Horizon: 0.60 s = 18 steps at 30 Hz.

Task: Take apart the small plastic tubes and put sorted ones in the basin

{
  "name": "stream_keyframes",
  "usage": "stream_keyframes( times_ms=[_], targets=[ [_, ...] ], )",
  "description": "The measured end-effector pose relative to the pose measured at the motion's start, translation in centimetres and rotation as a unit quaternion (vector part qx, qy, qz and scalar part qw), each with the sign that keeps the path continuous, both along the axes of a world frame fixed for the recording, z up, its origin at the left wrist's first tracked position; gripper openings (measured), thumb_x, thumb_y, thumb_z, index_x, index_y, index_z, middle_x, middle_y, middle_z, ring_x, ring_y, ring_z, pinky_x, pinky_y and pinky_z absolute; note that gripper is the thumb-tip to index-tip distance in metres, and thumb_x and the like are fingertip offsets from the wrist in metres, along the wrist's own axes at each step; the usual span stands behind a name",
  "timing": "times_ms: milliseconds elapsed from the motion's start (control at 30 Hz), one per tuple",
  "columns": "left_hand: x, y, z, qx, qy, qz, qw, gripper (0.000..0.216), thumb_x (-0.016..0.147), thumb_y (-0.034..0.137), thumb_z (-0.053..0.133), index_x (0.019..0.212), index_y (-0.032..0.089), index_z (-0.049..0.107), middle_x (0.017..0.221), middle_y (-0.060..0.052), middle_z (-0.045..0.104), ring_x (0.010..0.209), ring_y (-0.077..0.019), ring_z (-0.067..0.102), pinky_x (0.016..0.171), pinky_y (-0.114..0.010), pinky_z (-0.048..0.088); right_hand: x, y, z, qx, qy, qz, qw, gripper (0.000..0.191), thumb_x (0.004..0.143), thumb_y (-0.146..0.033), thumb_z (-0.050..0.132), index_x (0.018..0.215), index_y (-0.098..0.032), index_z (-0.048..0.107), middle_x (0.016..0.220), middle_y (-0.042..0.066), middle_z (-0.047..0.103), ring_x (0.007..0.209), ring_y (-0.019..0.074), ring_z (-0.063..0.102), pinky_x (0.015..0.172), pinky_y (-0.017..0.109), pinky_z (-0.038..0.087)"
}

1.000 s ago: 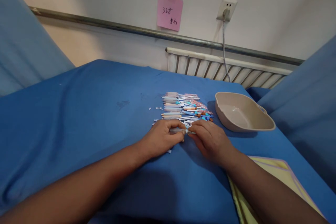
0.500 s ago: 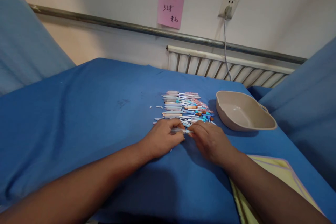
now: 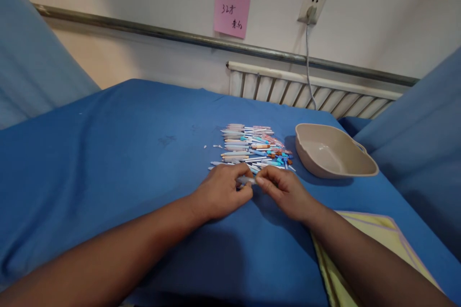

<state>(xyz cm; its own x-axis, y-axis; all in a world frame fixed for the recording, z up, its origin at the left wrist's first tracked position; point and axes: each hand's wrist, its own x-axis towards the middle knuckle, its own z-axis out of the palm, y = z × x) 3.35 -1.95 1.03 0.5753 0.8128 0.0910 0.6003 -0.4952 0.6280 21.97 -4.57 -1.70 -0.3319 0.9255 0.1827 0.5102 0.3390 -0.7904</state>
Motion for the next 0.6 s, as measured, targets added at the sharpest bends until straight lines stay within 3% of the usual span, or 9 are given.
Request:
stream_keyframes(
  times_ms=[100,200,600],
  targets=[
    [-0.02,0.17,0.00,-0.008,0.000,0.007,1.000,0.014,0.073,0.024,0.053,0.078,0.018,0.064,0.058,0.003,0.055,0.055,-0.0125,0.047,0.052,-0.022,0.031,-0.01,-0.14,0.01,0.035,0.000,-0.008,0.999,0.010,0.085,-0.028,0.059,0.089,-0.020,0.054,0.077,-0.001,0.060,0.068,0.0127,0.053,0.062,0.023,0.038],
    [-0.09,0.24,-0.08,-0.012,-0.002,0.008,1.000,0.013,0.073,0.023,0.052,0.078,0.018,0.063,0.056,0.004,0.054,0.053,-0.0117,0.046,0.051,-0.022,0.031,0.30,-0.13,0.15,0.070,-0.028,0.017,0.997,0.004,0.088,-0.024,0.055,0.086,-0.020,0.055,0.077,-0.001,0.060,0.069,0.0133,0.054,0.065,0.024,0.039],
    [-0.14,0.34,0.14,-0.022,-0.020,0.023,0.999,0.014,0.070,0.022,0.052,0.076,0.018,0.064,0.055,0.004,0.052,0.051,-0.0109,0.046,0.048,-0.021,0.031,0.63,-0.12,0.53,0.085,-0.051,0.035,0.994,0.017,0.094,-0.023,0.045,0.080,-0.019,0.055,0.069,-0.001,0.055,0.063,0.0120,0.049,0.061,0.023,0.035]
  ],
)
